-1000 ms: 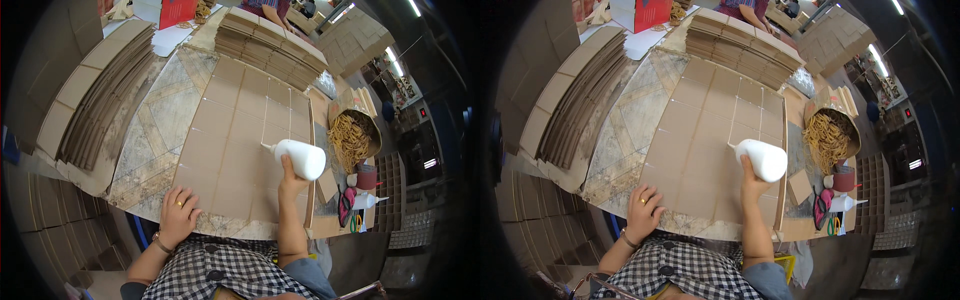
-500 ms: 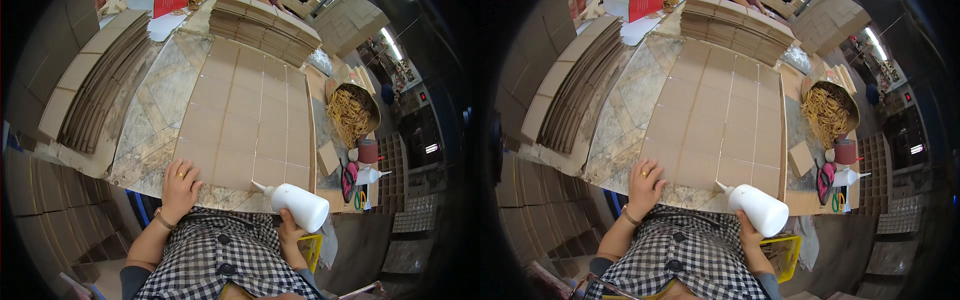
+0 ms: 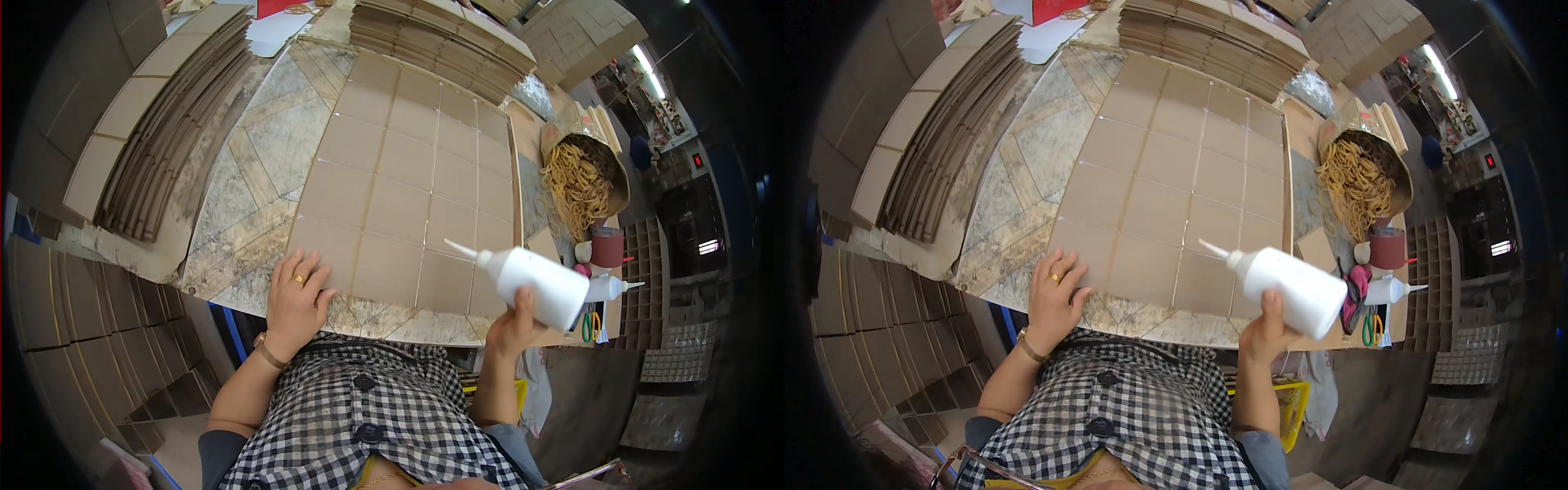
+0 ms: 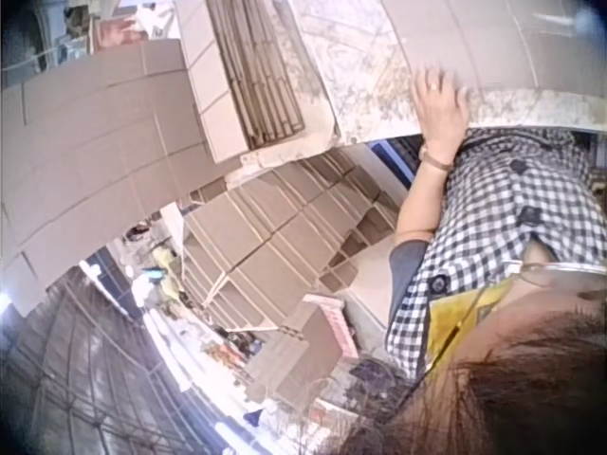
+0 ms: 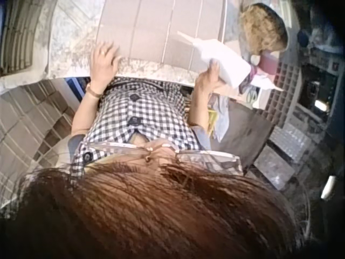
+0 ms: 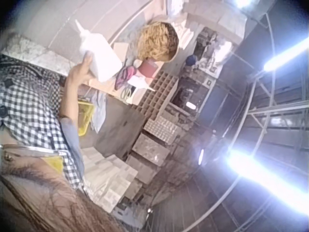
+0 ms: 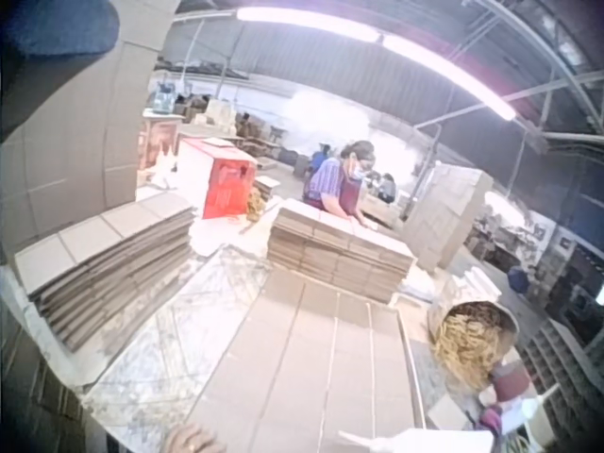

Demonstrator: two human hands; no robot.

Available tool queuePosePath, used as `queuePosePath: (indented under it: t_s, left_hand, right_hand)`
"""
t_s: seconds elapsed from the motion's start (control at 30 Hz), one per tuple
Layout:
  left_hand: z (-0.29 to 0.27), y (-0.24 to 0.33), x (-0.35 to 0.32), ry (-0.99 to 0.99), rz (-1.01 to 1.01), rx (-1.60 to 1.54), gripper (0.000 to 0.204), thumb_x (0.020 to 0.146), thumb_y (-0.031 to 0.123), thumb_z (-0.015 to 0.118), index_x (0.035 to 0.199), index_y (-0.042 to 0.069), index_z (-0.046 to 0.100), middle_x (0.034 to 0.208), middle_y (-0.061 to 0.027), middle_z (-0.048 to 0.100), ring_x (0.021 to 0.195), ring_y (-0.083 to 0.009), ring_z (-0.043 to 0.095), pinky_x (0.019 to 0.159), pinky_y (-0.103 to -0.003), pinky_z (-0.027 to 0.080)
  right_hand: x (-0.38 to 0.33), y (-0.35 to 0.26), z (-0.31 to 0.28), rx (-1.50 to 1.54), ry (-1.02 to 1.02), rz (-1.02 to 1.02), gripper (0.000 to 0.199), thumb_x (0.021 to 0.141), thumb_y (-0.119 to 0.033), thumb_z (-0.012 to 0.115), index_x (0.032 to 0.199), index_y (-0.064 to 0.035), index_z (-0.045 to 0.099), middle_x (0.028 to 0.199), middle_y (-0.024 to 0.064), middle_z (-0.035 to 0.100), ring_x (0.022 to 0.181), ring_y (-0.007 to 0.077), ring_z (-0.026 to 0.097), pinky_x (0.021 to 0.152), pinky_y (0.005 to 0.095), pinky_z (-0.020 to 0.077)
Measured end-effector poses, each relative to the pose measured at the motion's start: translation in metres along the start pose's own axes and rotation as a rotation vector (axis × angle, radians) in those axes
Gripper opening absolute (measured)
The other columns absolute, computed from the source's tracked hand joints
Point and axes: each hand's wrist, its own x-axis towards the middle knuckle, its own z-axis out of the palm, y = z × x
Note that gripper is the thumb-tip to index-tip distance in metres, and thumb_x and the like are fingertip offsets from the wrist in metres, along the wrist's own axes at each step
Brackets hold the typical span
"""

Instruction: The person is seen applying glue to cardboard sheets and folding them into small square boxes, then securing them with rubber bands.

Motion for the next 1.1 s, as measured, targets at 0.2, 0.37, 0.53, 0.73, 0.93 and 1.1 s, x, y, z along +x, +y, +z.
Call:
queuePosePath:
  t_s: [0.2,0.37,0.53,0.73,0.93,1.1]
  left_hand:
    - [0.000,0.001,0.002,0.003,-0.004,-0.007,0.034,0.071,0.016,0.072,0.101,0.002,0.064,0.114,-0.0142,0.058,0.115,-0.0368,0.047,0.098,-0.050,0.036]
    - [-0.002,0.001,0.003,0.002,-0.006,-0.007,0.034,0.071,0.016,0.073,0.101,0.002,0.064,0.114,-0.0137,0.058,0.115,-0.0370,0.048,0.098,-0.050,0.036]
    - [-0.001,0.000,0.002,-0.015,-0.017,0.003,0.033,0.072,0.018,0.073,0.101,0.003,0.065,0.114,-0.0137,0.058,0.115,-0.0361,0.048,0.099,-0.050,0.035]
    - [-0.001,0.002,0.004,0.005,-0.003,-0.001,0.035,0.070,0.018,0.074,0.099,0.002,0.064,0.113,-0.0136,0.059,0.112,-0.0372,0.049,0.096,-0.050,0.038]
    - [-0.001,0.002,0.004,0.007,-0.003,-0.009,0.035,0.070,0.017,0.074,0.099,0.002,0.064,0.113,-0.0139,0.059,0.112,-0.0375,0.049,0.096,-0.050,0.038]
    - [-0.002,0.001,0.002,0.013,0.003,0.004,0.035,0.069,0.017,0.074,0.100,0.002,0.064,0.113,-0.0141,0.059,0.112,-0.0375,0.049,0.095,-0.050,0.038]
  right_hand:
    - [0.040,0.045,0.055,0.025,0.009,0.136,0.051,0.076,-0.002,0.073,0.119,0.0055,0.048,0.111,0.0139,0.058,0.099,0.0225,0.059,0.088,0.0365,0.0490]
    - [0.049,0.071,0.070,-0.102,-0.049,0.006,0.050,0.075,-0.008,0.076,0.116,0.0038,0.051,0.109,0.0130,0.060,0.096,0.0219,0.061,0.076,0.0339,0.0555]
    - [0.047,0.077,0.075,-0.106,-0.068,-0.003,0.050,0.074,-0.003,0.076,0.117,0.0051,0.050,0.111,0.0144,0.059,0.098,0.0221,0.060,0.084,0.0355,0.0524]
    - [0.037,0.064,0.072,-0.162,-0.099,-0.021,0.052,0.074,-0.001,0.076,0.118,0.0061,0.050,0.111,0.0142,0.059,0.097,0.0222,0.060,0.087,0.0355,0.0495]
    - [0.005,0.039,0.042,-0.246,-0.125,0.035,0.049,0.072,-0.001,0.077,0.114,0.0066,0.054,0.106,0.0139,0.061,0.095,0.0215,0.060,0.088,0.0349,0.0480]
    - [-0.011,0.007,0.013,-0.310,-0.205,0.099,0.054,0.071,-0.003,0.076,0.118,0.0046,0.051,0.108,0.0130,0.060,0.097,0.0228,0.059,0.087,0.0360,0.0480]
